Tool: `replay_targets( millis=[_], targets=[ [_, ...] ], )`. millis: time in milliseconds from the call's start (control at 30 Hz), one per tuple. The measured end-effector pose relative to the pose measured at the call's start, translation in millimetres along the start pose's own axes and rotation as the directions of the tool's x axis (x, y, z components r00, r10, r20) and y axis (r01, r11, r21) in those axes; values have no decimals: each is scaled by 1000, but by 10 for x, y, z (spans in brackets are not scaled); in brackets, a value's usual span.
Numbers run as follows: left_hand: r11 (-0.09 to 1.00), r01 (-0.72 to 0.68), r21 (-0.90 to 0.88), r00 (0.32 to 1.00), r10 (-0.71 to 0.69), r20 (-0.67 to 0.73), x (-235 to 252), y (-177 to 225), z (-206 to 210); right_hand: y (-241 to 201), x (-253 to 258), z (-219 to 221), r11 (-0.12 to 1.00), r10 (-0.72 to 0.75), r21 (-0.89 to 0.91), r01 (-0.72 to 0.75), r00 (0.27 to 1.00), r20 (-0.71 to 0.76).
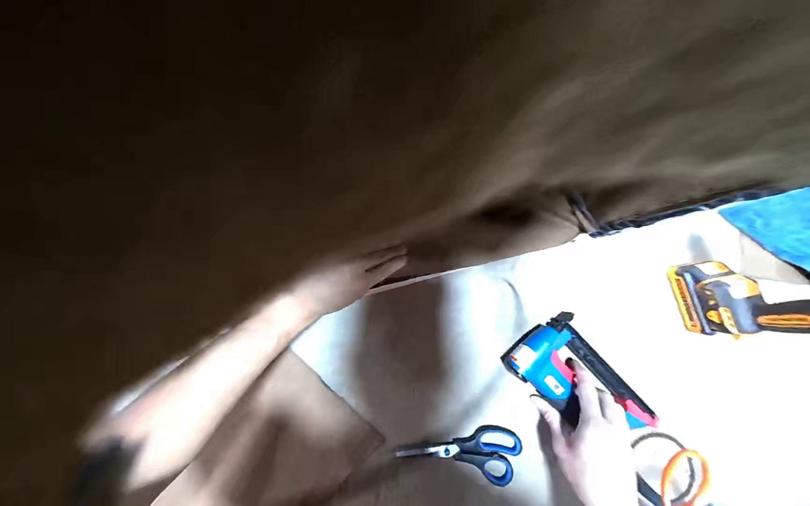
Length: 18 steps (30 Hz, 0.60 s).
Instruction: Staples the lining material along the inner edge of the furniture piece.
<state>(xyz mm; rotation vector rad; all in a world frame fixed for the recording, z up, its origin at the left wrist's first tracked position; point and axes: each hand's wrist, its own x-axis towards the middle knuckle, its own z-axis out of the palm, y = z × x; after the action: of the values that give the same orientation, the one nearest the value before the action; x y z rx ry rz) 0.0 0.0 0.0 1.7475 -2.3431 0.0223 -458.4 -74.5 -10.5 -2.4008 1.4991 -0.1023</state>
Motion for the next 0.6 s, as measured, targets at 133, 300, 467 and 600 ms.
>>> replay_targets(
  millis=[133, 300, 467, 600],
  targets=[
    [982, 71, -175, 990, -91, -111, -398, -36, 282, -15, 84, -11, 996, -13, 91, 3, 993, 114],
    [960, 69, -270, 996, -81, -35, -381, -95, 294, -748, 98, -342, 974, 109, 185, -134, 984, 141],
    [966, 50, -253, 993, -75, -88, -401, -79, 316, -1411, 195, -375, 852, 110, 482, -204, 970, 217],
    [961, 63, -270, 991, -93, -98, -450, -50, 372, -1800, 436, -246, 719, 23, 669, -186, 969, 245]
  ],
)
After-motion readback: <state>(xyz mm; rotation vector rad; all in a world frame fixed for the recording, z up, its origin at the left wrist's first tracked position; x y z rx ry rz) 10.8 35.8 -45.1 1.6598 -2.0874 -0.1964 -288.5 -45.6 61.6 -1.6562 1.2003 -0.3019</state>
